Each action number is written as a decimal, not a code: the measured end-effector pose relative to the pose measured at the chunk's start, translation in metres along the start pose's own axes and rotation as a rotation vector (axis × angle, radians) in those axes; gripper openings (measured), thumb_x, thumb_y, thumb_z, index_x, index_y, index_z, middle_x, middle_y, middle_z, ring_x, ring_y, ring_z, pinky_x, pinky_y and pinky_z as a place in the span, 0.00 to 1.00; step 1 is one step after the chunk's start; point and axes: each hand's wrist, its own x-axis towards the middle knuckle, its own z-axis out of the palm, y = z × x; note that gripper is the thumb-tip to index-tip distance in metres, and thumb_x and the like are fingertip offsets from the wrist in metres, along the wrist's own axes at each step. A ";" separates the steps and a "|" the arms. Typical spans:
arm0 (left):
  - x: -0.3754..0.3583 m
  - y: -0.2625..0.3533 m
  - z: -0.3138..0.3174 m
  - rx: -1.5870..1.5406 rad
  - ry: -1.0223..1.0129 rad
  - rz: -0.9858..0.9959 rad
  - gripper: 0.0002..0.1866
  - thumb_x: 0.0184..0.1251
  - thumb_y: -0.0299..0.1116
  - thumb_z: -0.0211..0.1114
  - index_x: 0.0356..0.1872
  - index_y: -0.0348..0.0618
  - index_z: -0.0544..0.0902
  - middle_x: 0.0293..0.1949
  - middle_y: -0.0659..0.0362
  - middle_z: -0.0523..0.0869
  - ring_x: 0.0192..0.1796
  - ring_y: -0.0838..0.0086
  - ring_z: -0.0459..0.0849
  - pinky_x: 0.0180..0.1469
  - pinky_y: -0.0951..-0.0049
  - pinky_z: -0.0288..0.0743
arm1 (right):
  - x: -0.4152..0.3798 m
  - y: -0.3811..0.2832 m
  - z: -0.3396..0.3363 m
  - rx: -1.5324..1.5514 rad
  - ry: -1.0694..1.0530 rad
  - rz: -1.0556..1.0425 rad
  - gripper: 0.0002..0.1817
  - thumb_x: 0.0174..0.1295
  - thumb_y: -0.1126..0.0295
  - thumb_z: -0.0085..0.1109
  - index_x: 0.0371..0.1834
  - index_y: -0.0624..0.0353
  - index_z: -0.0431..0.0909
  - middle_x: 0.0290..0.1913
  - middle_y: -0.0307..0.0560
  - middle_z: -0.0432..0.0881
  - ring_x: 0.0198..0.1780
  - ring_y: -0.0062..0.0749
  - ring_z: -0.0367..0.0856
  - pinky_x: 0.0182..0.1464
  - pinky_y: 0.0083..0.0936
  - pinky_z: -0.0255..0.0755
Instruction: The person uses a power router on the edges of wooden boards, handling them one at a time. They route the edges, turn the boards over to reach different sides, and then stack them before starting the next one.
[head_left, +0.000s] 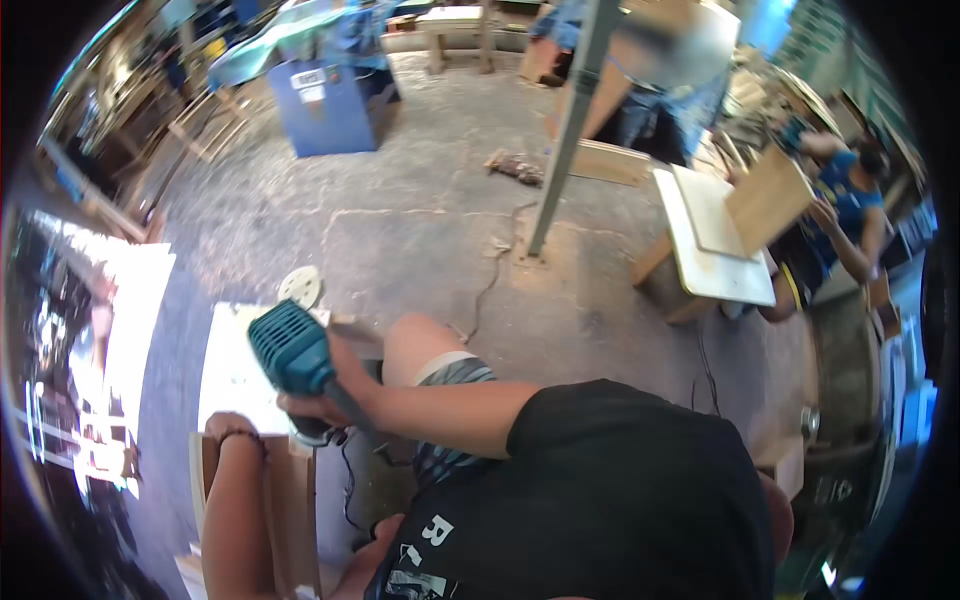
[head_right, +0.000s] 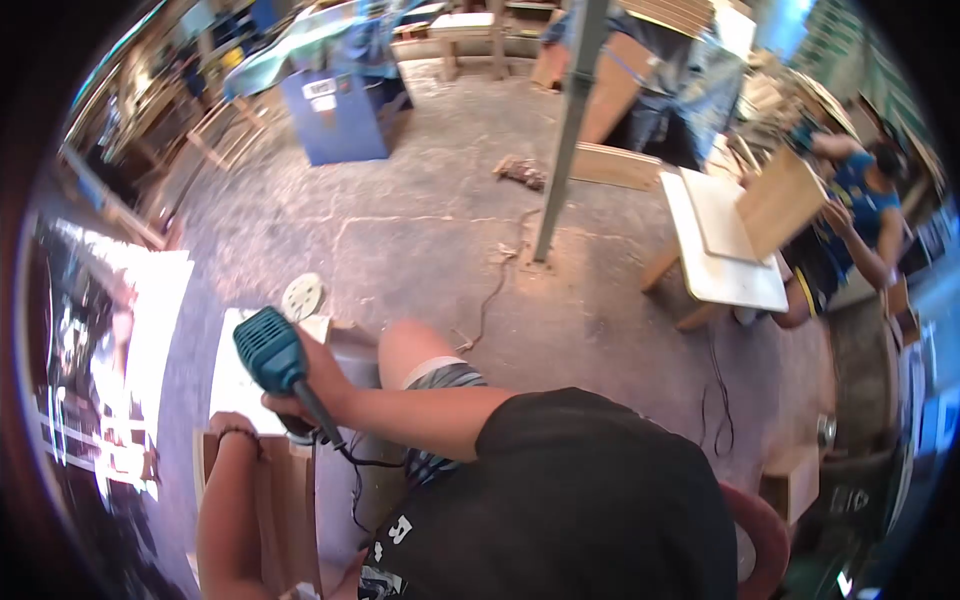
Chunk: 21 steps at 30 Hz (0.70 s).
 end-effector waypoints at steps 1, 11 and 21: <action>-0.008 -0.009 -0.003 -0.011 0.022 -0.014 0.36 0.55 0.65 0.77 0.61 0.56 0.88 0.59 0.59 0.91 0.60 0.65 0.90 0.51 0.49 0.86 | -0.001 -0.001 -0.001 0.014 0.017 -0.048 0.45 0.45 0.63 0.81 0.69 0.61 0.69 0.55 0.50 0.81 0.56 0.38 0.80 0.63 0.36 0.75; -0.180 -0.177 0.067 -0.390 0.444 -0.433 0.41 0.45 0.65 0.84 0.54 0.45 0.88 0.53 0.47 0.90 0.56 0.55 0.89 0.54 0.53 0.86 | 0.002 -0.044 -0.010 0.093 -0.009 -0.081 0.38 0.44 0.69 0.78 0.61 0.57 0.70 0.49 0.44 0.80 0.52 0.34 0.80 0.61 0.35 0.75; -0.273 -0.125 0.176 -0.995 0.952 -0.502 0.27 0.53 0.54 0.82 0.46 0.46 0.88 0.41 0.46 0.91 0.44 0.48 0.90 0.45 0.53 0.84 | 0.005 -0.039 -0.008 -0.051 -0.384 0.029 0.26 0.53 0.65 0.76 0.54 0.62 0.79 0.48 0.48 0.85 0.48 0.34 0.84 0.53 0.34 0.80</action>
